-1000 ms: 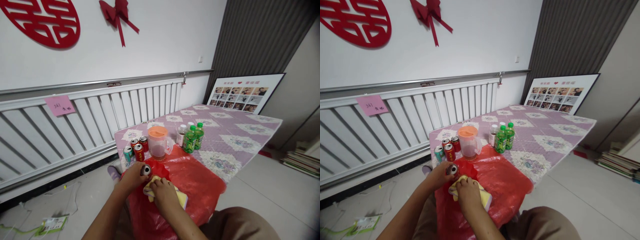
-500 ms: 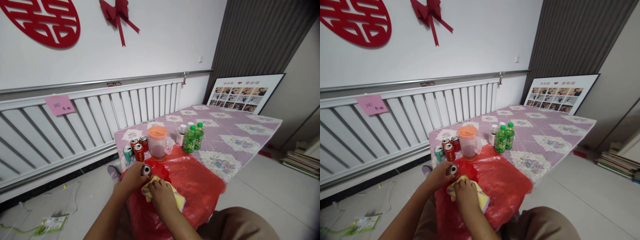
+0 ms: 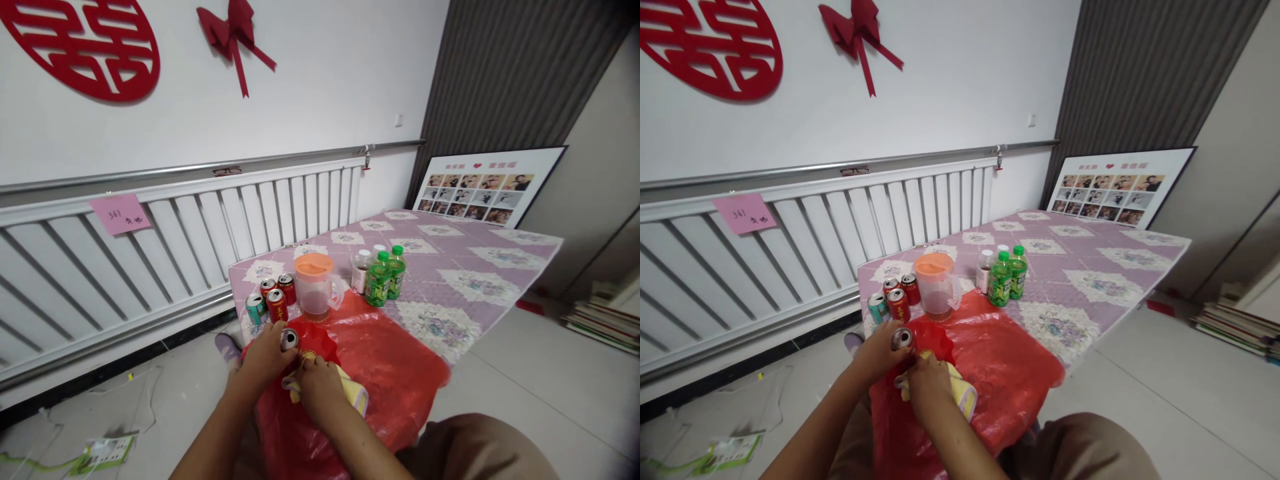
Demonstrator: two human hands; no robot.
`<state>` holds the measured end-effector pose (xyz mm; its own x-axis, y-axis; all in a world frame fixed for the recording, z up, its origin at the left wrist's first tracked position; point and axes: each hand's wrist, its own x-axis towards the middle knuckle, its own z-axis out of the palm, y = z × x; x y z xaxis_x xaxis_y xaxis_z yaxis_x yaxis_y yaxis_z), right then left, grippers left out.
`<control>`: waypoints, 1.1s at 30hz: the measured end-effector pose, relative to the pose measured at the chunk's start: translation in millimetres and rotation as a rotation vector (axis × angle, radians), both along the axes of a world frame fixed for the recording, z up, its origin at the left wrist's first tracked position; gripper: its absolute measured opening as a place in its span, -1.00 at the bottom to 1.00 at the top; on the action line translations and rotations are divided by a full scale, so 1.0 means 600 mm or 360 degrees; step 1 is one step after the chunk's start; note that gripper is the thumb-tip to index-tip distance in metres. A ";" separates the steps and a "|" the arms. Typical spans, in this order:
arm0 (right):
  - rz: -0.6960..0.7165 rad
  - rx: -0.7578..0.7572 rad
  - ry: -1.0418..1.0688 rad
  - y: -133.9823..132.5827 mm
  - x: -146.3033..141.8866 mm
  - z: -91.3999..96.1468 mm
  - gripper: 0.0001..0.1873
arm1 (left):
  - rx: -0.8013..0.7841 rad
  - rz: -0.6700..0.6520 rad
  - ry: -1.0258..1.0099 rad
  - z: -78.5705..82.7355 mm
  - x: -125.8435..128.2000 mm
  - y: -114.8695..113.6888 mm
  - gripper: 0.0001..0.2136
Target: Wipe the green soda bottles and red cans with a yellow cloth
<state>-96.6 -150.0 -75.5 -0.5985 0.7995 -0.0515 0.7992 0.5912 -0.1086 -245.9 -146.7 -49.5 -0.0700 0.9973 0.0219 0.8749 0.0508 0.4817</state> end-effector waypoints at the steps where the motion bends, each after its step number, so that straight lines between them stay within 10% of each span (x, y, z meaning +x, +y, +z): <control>1: 0.0000 -0.0002 -0.0001 -0.001 0.001 0.002 -0.69 | 0.0011 -0.0006 0.0003 0.000 -0.001 0.001 -0.55; 14: 0.0011 -0.0088 0.0015 0.000 0.005 0.010 -0.69 | 0.0067 -0.0790 -0.0119 0.018 -0.047 0.024 -0.42; 27: -0.0018 -0.0011 0.0188 -0.008 0.017 0.062 -0.74 | 0.0062 -0.0579 -0.0108 -0.003 -0.058 0.034 -0.58; 33: 0.0009 -0.0075 0.0108 0.001 0.005 0.035 -0.74 | 0.0033 -0.0554 -0.0111 0.005 -0.055 0.031 -0.59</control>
<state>-93.8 -149.2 -54.4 -0.6062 0.7938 -0.0481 0.7858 0.5885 -0.1904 -279.1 -127.9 -46.5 0.2722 0.9610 0.0493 0.8031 -0.2551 0.5385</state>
